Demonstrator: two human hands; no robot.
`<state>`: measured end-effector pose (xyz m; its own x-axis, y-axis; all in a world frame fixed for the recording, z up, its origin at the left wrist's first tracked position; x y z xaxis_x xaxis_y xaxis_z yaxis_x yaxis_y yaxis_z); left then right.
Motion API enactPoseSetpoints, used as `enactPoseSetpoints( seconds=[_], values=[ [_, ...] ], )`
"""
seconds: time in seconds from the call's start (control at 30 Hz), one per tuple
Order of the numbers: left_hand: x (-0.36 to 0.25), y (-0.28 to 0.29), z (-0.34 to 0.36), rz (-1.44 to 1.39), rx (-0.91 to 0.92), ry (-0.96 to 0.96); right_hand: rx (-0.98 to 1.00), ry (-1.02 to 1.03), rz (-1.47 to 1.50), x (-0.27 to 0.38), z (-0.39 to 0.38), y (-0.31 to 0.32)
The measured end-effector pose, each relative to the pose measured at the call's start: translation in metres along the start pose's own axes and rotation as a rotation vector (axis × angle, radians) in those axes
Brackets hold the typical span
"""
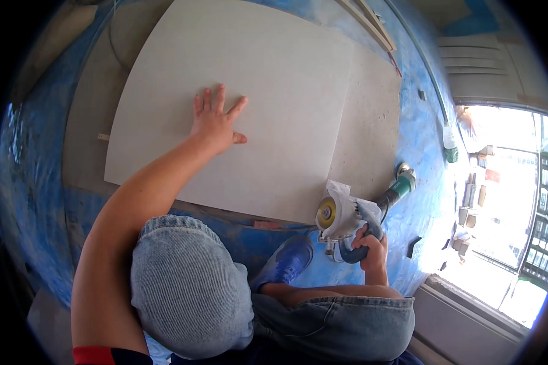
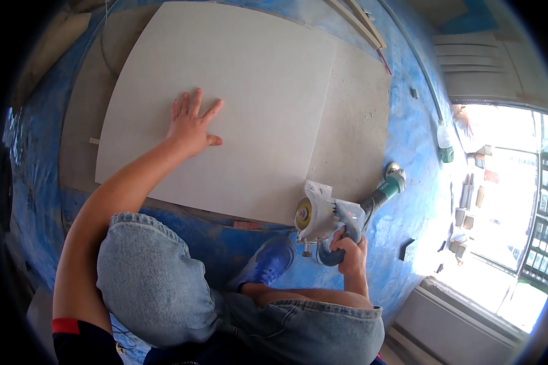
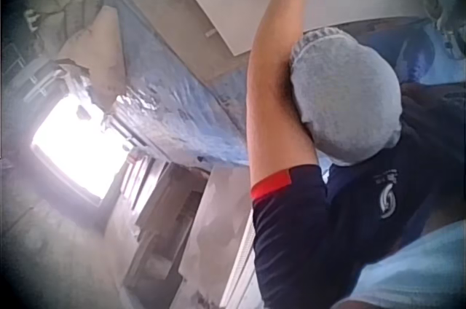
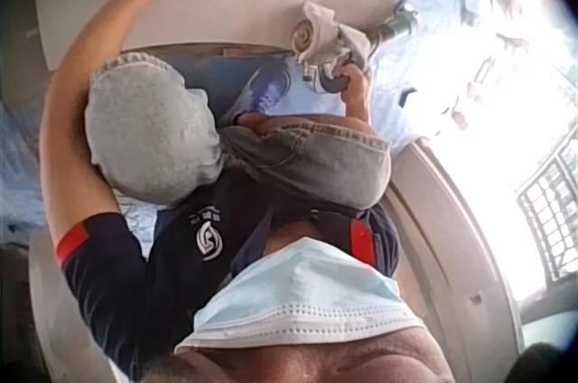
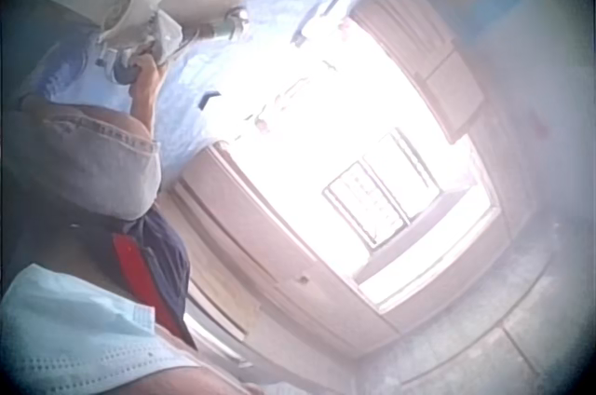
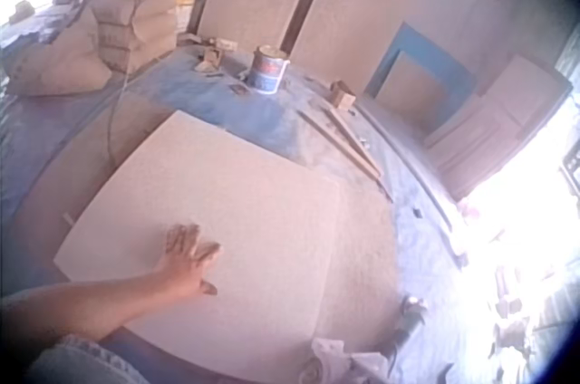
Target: The person uses a power saw and a handheld grinder to cut and smooth the edge of a large tile.
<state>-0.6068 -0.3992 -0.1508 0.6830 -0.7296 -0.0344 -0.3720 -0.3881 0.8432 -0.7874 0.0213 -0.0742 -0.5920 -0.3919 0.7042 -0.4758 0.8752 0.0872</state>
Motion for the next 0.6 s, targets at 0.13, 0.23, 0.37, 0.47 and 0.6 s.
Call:
enactPoseSetpoints(
  seconds=[0.13,0.23,0.37,0.47,0.6],
  values=[
    [-0.0012,0.0008,0.0044,-0.01,-0.002,-0.01,-0.001,0.006,0.003,0.0012,0.0001,-0.001],
    [-0.001,-0.0014,0.0061,-0.022,-0.008,-0.013,-0.006,-0.012,0.011,0.0001,0.0002,-0.0008],
    [-0.001,-0.0038,0.0063,-0.014,-0.013,-0.015,0.007,0.007,-0.005,0.0001,0.0022,0.0],
    [-0.0009,-0.0034,0.0036,-0.006,-0.017,-0.012,0.019,0.016,-0.037,-0.0009,0.0031,-0.0014],
    [-0.0013,-0.0029,0.0023,0.018,0.007,0.005,0.013,0.016,-0.049,-0.0011,0.0019,-0.001]
  ],
)
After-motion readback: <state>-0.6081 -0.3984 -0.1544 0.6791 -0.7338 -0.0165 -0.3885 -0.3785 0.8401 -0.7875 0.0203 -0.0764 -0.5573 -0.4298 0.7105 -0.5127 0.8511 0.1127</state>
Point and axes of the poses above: each hand's wrist, its own z-axis towards the middle knuckle, its own y-axis out of the back of the hand, x = y × z, the point moved 6 cm from there along z, towards the middle knuckle, and after that the axes turned 2 degrees about -x, right-handed, at the moved point
